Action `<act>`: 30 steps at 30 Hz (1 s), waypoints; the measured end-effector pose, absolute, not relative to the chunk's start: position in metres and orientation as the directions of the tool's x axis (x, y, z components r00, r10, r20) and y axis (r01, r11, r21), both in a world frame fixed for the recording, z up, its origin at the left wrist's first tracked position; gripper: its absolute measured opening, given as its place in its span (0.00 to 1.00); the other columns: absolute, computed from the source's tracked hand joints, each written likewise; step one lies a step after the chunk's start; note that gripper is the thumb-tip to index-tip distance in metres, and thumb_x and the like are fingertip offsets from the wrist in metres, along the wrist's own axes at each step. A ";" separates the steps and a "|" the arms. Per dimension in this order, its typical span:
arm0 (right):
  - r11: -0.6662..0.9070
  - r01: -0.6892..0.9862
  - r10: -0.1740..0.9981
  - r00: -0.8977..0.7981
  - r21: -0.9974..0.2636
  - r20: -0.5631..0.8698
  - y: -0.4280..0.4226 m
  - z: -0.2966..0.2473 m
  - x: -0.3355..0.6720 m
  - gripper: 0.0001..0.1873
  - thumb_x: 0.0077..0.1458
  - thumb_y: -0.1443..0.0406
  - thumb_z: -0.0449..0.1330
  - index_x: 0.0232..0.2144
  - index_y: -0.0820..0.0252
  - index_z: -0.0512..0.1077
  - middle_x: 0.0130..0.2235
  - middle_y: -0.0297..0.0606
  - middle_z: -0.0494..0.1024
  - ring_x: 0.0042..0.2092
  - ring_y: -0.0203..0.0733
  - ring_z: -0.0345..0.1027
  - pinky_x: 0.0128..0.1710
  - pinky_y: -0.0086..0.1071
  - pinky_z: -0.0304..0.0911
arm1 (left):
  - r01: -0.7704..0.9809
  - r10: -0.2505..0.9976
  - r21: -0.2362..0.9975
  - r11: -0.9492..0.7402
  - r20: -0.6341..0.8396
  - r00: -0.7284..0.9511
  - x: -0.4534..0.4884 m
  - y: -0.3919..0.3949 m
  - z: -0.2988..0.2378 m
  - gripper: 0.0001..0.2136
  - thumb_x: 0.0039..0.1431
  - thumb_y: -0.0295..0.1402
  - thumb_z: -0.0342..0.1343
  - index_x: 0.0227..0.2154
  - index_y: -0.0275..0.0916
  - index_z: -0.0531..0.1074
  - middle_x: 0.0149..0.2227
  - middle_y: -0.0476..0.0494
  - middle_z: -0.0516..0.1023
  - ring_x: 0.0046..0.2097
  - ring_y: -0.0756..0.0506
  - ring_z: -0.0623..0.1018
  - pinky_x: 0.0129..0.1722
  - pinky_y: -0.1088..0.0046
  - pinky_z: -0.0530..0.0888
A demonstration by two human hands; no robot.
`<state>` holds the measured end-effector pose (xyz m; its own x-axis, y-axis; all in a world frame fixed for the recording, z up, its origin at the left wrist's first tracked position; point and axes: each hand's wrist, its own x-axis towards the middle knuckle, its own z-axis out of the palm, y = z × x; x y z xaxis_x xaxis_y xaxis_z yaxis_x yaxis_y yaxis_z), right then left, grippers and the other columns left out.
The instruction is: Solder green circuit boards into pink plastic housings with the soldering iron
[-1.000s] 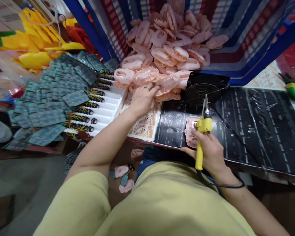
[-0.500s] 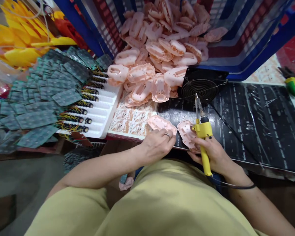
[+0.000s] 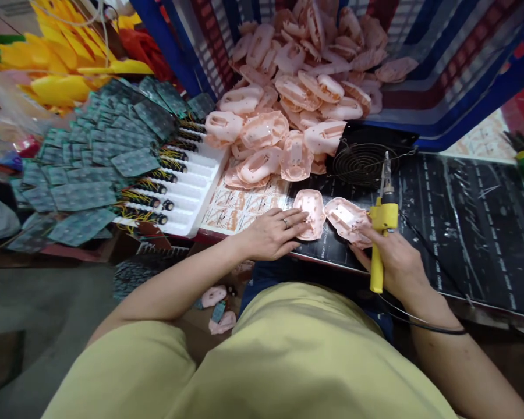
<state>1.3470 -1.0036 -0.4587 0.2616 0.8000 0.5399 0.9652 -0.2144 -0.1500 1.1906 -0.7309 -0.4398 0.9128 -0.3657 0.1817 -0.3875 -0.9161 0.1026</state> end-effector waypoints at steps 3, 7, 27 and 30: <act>-0.190 0.969 0.811 0.246 -0.159 0.531 -0.993 -0.454 1.348 0.26 0.59 0.67 0.63 0.58 0.58 0.63 0.41 0.42 0.78 0.39 0.46 0.73 0.39 0.38 0.70 | -0.377 -0.362 0.113 -0.919 0.133 0.923 1.177 -0.746 -0.435 0.21 0.66 0.41 0.52 0.57 0.35 0.70 0.58 0.30 0.74 0.52 0.37 0.77 0.46 0.59 0.73; -0.050 0.956 0.857 0.190 -0.289 0.478 -0.972 -0.456 1.351 0.25 0.61 0.68 0.60 0.59 0.56 0.60 0.45 0.44 0.76 0.46 0.47 0.73 0.46 0.40 0.71 | -0.392 -0.375 0.094 -0.915 0.157 0.913 1.163 -0.774 -0.426 0.15 0.67 0.30 0.51 0.53 0.34 0.72 0.52 0.32 0.77 0.44 0.42 0.78 0.41 0.66 0.73; -0.186 0.935 0.640 0.349 -0.303 0.684 -0.987 -0.458 1.341 0.32 0.51 0.66 0.70 0.58 0.52 0.68 0.50 0.37 0.80 0.42 0.50 0.79 0.35 0.38 0.76 | 0.151 0.189 0.125 -0.981 0.400 0.897 1.158 -0.737 -0.395 0.13 0.68 0.35 0.51 0.48 0.36 0.76 0.46 0.34 0.79 0.50 0.41 0.77 0.49 0.62 0.73; -0.248 0.933 0.663 0.360 -0.261 0.657 -0.994 -0.454 1.336 0.27 0.55 0.67 0.67 0.56 0.55 0.69 0.46 0.36 0.82 0.37 0.44 0.79 0.32 0.34 0.72 | 0.556 0.521 0.066 -0.828 0.456 0.722 1.107 -0.684 -0.376 0.17 0.62 0.42 0.58 0.49 0.39 0.75 0.51 0.34 0.77 0.55 0.33 0.73 0.59 0.48 0.63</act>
